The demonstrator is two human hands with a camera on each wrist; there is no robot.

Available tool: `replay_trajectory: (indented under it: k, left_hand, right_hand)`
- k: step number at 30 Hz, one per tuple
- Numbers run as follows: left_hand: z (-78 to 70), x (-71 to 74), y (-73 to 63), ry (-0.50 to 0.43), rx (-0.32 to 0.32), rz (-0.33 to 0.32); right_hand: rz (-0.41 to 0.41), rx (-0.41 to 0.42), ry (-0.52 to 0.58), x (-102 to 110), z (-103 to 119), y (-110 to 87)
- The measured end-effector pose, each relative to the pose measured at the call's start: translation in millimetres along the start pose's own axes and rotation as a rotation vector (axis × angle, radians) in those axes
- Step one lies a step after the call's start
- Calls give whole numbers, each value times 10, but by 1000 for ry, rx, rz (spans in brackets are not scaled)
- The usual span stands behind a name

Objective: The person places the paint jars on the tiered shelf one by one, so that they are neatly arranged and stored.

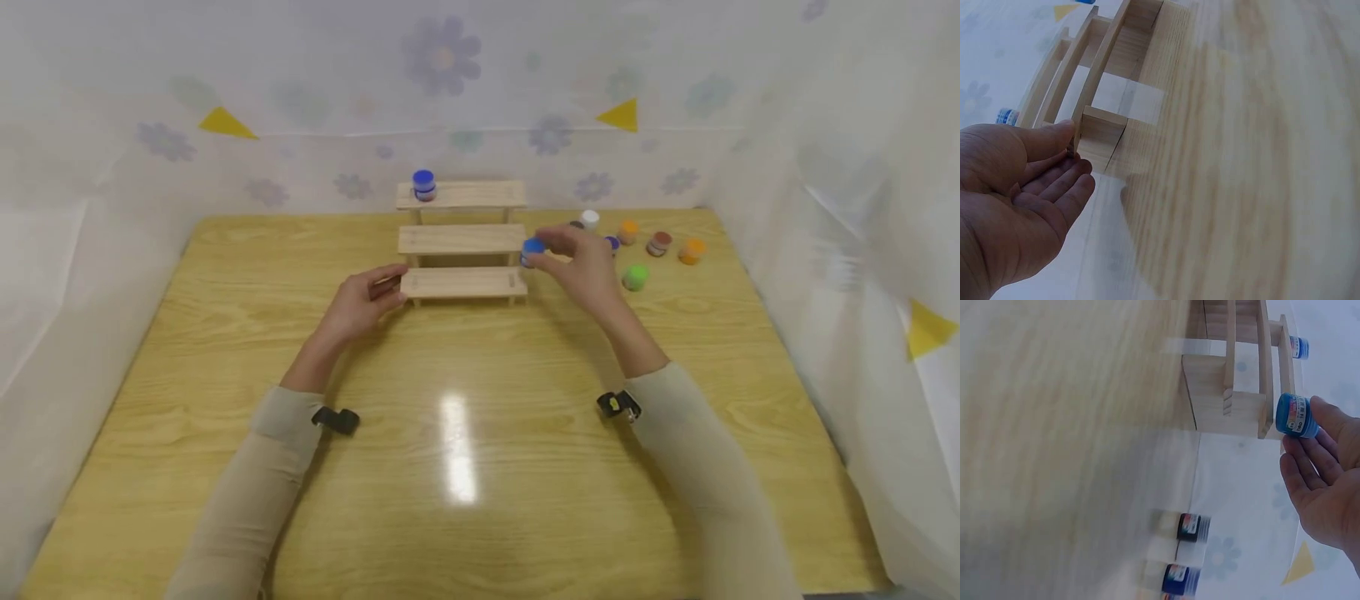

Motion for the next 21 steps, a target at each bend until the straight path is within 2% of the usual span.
replay_trajectory:
  k: [11, 21]
  left_hand:
    - [11, -6, -1, -1, 8, -10]
    - [-14, 2, 0, 3, 10, -10]
  right_hand:
    - [-22, 63, 97, -153, 351, 471]
    - [10, 61, 57, -365, 559, 922]
Point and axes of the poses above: each hand's wrist, its own y-axis towards the middle knuckle, its own x-axis out of the back of the hand, z = x × y, the point moved 6 cm from there along y, towards the middle knuckle, and after that the axes turned 4 degrees about -z, right-handed, at the moved point
